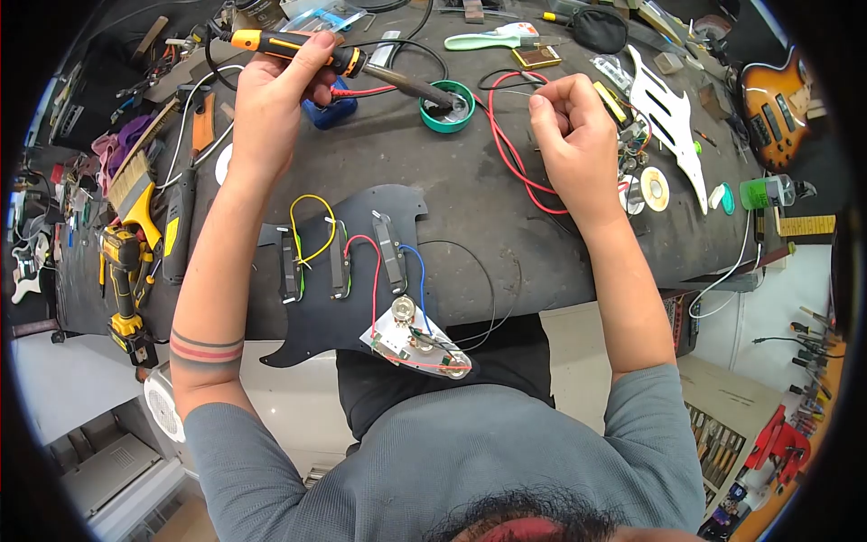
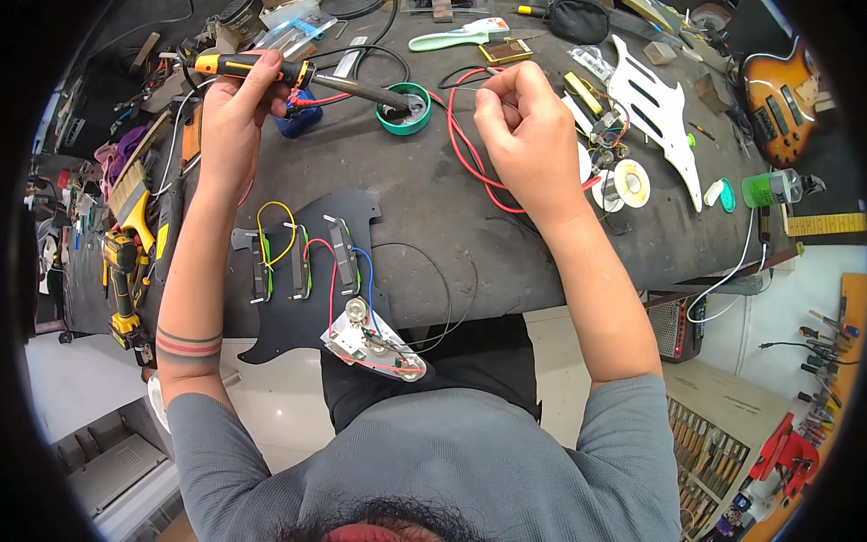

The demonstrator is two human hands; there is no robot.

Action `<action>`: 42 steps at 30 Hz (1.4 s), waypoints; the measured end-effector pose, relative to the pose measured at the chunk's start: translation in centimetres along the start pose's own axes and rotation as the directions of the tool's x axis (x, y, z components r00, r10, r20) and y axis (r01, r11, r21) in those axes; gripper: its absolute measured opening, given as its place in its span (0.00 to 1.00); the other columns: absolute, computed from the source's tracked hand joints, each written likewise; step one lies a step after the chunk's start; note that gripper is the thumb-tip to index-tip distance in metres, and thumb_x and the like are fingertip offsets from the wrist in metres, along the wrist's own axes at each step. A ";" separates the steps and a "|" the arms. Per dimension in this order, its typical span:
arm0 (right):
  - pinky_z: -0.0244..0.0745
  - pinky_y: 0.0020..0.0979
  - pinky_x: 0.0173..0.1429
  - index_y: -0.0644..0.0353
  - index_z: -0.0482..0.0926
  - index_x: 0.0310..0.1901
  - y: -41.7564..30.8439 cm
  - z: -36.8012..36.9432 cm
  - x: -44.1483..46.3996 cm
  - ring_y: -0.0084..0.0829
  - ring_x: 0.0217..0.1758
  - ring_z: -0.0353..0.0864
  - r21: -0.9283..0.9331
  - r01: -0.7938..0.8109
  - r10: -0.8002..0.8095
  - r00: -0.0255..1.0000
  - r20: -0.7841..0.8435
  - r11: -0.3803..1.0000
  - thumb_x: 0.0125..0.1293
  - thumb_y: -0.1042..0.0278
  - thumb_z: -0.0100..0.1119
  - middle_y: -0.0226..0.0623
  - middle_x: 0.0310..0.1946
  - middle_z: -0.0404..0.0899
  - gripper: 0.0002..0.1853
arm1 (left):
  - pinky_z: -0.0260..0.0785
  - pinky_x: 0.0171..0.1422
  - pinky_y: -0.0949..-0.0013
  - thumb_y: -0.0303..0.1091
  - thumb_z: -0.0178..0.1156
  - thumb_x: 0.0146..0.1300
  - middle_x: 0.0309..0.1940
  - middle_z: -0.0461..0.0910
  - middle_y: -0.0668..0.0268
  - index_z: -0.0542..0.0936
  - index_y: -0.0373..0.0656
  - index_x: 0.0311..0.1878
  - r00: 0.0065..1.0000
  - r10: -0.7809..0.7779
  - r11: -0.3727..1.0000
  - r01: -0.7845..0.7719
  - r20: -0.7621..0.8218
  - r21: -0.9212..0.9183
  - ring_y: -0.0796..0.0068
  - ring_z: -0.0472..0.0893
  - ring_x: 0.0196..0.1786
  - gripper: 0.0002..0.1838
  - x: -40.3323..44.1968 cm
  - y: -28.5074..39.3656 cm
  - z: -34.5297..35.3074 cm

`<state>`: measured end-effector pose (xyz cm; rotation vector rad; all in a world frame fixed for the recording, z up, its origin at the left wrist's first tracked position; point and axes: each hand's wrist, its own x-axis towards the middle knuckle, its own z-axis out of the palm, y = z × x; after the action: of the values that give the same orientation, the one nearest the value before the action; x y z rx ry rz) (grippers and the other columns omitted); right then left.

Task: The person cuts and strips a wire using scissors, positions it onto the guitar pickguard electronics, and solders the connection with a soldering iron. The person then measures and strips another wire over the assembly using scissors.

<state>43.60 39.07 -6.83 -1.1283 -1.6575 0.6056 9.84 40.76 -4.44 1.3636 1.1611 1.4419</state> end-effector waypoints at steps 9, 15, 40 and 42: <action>0.71 0.25 0.35 0.65 0.79 0.45 -0.4 0.0 0.0 0.14 0.28 0.73 -0.005 0.007 -0.007 1.000 0.011 1.000 0.80 0.73 0.67 0.26 0.28 0.81 0.06 | 0.71 0.45 0.73 0.45 0.73 0.81 0.38 0.88 0.67 0.87 0.38 0.58 1.000 0.005 1.000 -0.005 0.005 -0.015 0.80 0.81 0.36 0.18 0.1 -0.1 0.0; 0.71 0.25 0.35 0.64 0.80 0.45 -0.3 0.0 0.0 0.14 0.28 0.72 -0.015 0.018 -0.018 1.000 0.011 1.000 0.80 0.73 0.67 0.25 0.28 0.80 0.06 | 0.72 0.45 0.73 0.45 0.73 0.81 0.38 0.88 0.66 0.87 0.37 0.59 1.000 0.004 1.000 -0.004 0.017 -0.013 0.79 0.81 0.36 0.19 0.3 -0.1 -0.1; 0.68 0.26 0.34 0.64 0.79 0.44 0.0 0.1 -0.1 0.15 0.28 0.69 0.002 0.029 -0.029 1.000 0.007 1.000 0.79 0.74 0.68 0.24 0.26 0.77 0.06 | 0.72 0.45 0.74 0.44 0.73 0.81 0.40 0.89 0.66 0.88 0.38 0.59 0.994 0.112 0.991 -0.112 -0.002 0.076 0.80 0.83 0.37 0.18 0.2 0.4 0.2; 0.68 0.27 0.34 0.64 0.79 0.44 0.1 0.1 -0.1 0.15 0.27 0.69 0.001 0.027 -0.027 1.000 0.007 1.000 0.79 0.74 0.68 0.24 0.26 0.76 0.06 | 0.72 0.45 0.74 0.43 0.73 0.81 0.41 0.90 0.66 0.88 0.38 0.59 0.983 0.184 0.975 -0.183 0.001 0.129 0.80 0.83 0.37 0.17 -0.3 1.0 0.4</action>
<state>43.55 39.06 -6.94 -1.1020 -1.6756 0.5933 10.32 40.28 -3.55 1.5892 1.1775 1.5269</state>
